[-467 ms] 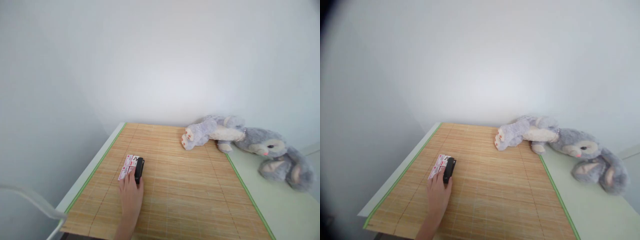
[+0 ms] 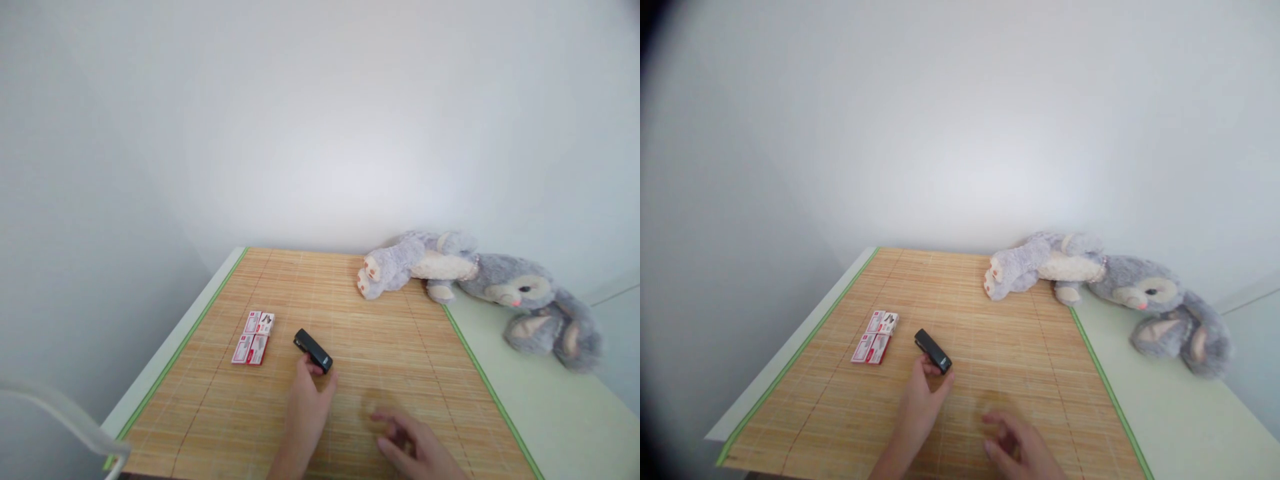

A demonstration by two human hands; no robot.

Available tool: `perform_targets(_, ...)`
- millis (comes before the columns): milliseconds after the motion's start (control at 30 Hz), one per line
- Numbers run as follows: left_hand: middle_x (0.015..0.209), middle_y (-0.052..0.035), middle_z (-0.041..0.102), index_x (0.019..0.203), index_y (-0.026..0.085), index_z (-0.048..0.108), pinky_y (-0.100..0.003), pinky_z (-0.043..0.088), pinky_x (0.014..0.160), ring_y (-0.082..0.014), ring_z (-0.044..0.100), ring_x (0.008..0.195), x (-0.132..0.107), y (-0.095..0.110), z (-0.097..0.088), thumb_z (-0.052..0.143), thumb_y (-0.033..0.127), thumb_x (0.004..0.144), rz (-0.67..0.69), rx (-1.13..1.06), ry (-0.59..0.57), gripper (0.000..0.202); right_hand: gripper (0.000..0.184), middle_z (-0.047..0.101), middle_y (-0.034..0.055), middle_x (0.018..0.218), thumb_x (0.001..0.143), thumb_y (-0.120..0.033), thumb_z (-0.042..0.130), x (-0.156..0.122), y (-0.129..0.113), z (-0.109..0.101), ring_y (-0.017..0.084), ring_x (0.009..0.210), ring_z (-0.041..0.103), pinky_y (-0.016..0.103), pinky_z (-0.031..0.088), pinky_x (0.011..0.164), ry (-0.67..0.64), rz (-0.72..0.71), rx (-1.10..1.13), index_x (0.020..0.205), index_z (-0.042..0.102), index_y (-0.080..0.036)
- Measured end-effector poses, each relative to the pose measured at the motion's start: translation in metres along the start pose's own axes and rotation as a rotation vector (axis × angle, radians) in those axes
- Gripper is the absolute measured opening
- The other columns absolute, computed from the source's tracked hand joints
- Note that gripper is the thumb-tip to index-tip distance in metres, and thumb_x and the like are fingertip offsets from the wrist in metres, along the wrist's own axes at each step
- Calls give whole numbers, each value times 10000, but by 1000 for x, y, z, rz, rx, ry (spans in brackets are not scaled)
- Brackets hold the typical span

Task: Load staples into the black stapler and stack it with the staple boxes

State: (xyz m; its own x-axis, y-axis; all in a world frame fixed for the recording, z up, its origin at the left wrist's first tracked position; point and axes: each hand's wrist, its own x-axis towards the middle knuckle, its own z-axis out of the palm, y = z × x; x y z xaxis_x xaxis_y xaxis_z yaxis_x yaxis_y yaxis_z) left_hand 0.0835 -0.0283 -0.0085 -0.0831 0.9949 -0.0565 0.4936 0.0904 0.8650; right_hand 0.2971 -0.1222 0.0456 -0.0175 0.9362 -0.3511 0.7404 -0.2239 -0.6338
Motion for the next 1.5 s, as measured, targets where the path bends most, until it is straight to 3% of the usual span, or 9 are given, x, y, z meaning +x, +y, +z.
perform_targets(233, 985, -78, 736, 1180, 198, 671, -349, 552, 796, -213, 691, 835, -7, 19, 19, 500, 271, 934, 204, -95, -210, 309, 423, 670, 86, 1227, 817, -274, 751, 138, -91, -18, 267, 1184, 569, 381, 426, 1033, 148, -473, -71, 1234, 692, -235)
perform_targets(467, 1506, -70, 538, 1404, 293, 590, -553, 354, 1137, -332, 452, 1371, 8, 4, -12, 492, 254, 981, 451, 417, 6, 436, 158, 689, 33, 923, 732, -186, 794, 180, -102, -38, 211, 899, 610, 311, 444, 826, -11, -651, -151, 869, 717, -188)
perform_targets(633, 1542, -40, 516, 1541, 324, 431, -537, 359, 1141, -314, 462, 1365, 16, -10, -4, 486, 291, 1007, 521, 694, 93, 538, 208, 702, 27, 1049, 829, -223, 736, 171, -88, -68, 211, 1001, 631, 325, 478, 918, 9, -680, -41, 1032, 691, -233)
perform_targets(833, 1566, -12, 493, 1577, 364, 353, -566, 281, 1190, -311, 431, 1395, 19, -12, -3, 491, 328, 1008, 541, 689, 87, 587, 322, 675, 68, 1218, 940, -428, 628, 136, -3, -106, 246, 1179, 615, 452, 463, 1094, 199, -491, 184, 1214, 602, -259)
perform_targets(1067, 1505, -3, 549, 1452, 344, 535, -517, 269, 1217, -264, 421, 1408, 33, -18, -25, 463, 248, 1011, 619, 630, 28, 457, 579, 703, 100, 1143, 863, -633, 647, 117, 60, -70, 241, 965, 690, 414, 595, 848, 321, -242, 414, 1271, 587, -226)
perform_targets(1167, 1376, -52, 620, 1231, 293, 692, -538, 290, 1195, -298, 463, 1346, 39, -30, -61, 487, 252, 1005, 497, 657, 250, 309, 738, 693, 93, 1067, 864, -682, 612, 99, 62, -47, 204, 782, 678, 350, 579, 673, 379, -160, 473, 1410, 469, -206)
perform_targets(1300, 1483, -147, 498, 1366, 242, 623, -636, 339, 1104, -399, 439, 1320, 33, -47, -98, 552, 351, 987, 223, 743, 520, 400, 648, 577, -25, 724, 865, -737, 570, 68, 49, -8, 129, 523, 525, 259, 420, 466, 290, -39, 623, 1233, 595, -205)
perform_targets(1400, 1467, -90, 535, 1400, 366, 598, -621, 350, 1096, -369, 464, 1306, 22, -56, -96, 542, 308, 993, 283, 719, 407, 416, 664, 558, -45, 677, 820, -762, 609, 55, 27, 20, 100, 465, 458, 235, 334, 423, 137, 3, 743, 1202, 617, -220)
perform_targets(1500, 1359, -18, 643, 1390, 445, 586, -509, 418, 1073, -282, 545, 1235, 11, -56, -75, 529, 259, 995, 463, 557, 62, 440, 708, 583, -50, 672, 789, -804, 590, 55, 9, 36, 73, 402, 412, 215, 283, 385, 59, 59, 813, 1204, 601, -231)
